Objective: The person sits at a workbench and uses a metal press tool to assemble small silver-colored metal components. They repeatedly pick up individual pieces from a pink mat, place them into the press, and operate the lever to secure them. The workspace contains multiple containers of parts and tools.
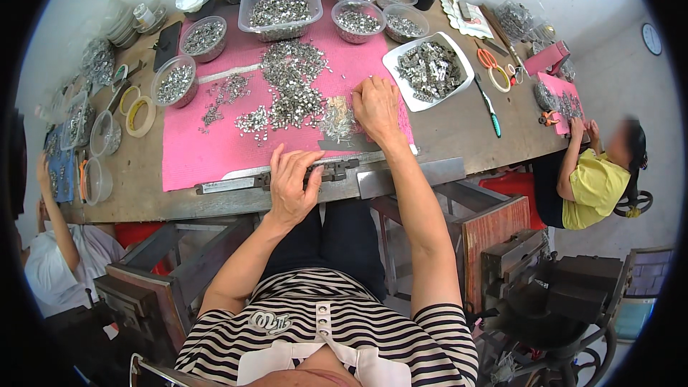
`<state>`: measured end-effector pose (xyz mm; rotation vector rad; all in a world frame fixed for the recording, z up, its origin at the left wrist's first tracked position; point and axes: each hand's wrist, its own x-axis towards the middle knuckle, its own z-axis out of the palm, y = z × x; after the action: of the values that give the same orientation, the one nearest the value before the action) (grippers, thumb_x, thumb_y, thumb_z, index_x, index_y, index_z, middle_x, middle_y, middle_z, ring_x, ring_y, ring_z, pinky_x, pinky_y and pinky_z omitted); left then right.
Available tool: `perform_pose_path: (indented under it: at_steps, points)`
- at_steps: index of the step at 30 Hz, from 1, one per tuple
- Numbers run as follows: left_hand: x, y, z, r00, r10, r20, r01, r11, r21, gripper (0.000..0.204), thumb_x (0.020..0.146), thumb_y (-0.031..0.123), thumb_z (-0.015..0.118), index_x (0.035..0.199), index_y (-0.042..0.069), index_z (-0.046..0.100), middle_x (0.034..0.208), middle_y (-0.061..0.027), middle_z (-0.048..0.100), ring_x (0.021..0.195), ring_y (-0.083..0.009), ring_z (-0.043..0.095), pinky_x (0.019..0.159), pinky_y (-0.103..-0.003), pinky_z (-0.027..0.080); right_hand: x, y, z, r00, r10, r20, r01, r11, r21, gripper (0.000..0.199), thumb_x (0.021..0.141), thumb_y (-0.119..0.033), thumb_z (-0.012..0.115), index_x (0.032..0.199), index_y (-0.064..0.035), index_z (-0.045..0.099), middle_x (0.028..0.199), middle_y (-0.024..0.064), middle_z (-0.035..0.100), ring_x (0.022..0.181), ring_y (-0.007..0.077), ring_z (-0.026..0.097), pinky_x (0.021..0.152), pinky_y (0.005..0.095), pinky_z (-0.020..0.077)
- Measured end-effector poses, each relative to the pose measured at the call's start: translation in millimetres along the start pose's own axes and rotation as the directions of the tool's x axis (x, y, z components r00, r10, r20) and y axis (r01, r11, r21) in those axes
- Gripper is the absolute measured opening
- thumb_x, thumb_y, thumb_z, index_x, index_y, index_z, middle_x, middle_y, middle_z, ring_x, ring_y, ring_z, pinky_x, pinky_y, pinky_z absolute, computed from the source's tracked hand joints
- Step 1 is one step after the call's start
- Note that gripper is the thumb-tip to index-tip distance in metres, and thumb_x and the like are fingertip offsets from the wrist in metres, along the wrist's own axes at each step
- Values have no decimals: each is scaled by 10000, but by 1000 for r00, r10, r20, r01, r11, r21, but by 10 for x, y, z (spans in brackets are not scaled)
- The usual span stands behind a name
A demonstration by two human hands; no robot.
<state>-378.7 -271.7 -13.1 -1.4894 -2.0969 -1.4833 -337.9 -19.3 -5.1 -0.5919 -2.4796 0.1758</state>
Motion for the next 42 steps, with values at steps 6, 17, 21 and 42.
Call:
perform_pose_path:
  at_steps: [6, 17, 21, 42]
  points:
    - [-66, -74, 4, 993, -9, -119, 4, 999, -40, 457, 907, -113, 549, 1352, -10, 561, 1181, -172, 685, 1071, -341, 660, 1137, -566, 383, -453, -528, -552, 993, -67, 95, 11, 868, 496, 87, 866, 2, 708, 915, -9, 637, 911, 124, 639, 861, 311, 622, 780, 411, 479]
    - [97, -10, -149, 930, -354, -102, 280, 860, -426, 567, 976, -27, 512, 1524, -53, 369, 1464, -218, 497, 1314, -333, 534, 1154, -485, 391, -932, -920, -494, 954, -295, 43, 255, 882, 397, 183, 817, 23, 756, 943, -27, 633, 980, 99, 627, 895, 293, 600, 785, 405, 457]
    - [1071, -59, -1098, 748, -362, -556, 139, 905, -402, 703, 1038, 189, 652, 1592, -16, 270, 1507, -217, 481, 1374, -275, 506, 1151, -411, 401, -937, -939, -514, 939, -343, 37, 307, 878, 367, 153, 849, -21, 741, 967, -35, 643, 975, 98, 620, 898, 294, 599, 803, 405, 453]
    - [149, -573, -924, 860, -277, 428, 43, 876, 480, 705, 1079, 477, 469, 1565, -28, 390, 1671, -204, 322, 1556, -433, 251, 1235, -675, 112, -914, -1021, -357, 996, -70, -59, 90, 880, 466, 290, 882, -38, 753, 1166, -33, 692, 1038, 112, 713, 974, 284, 650, 905, 398, 449]
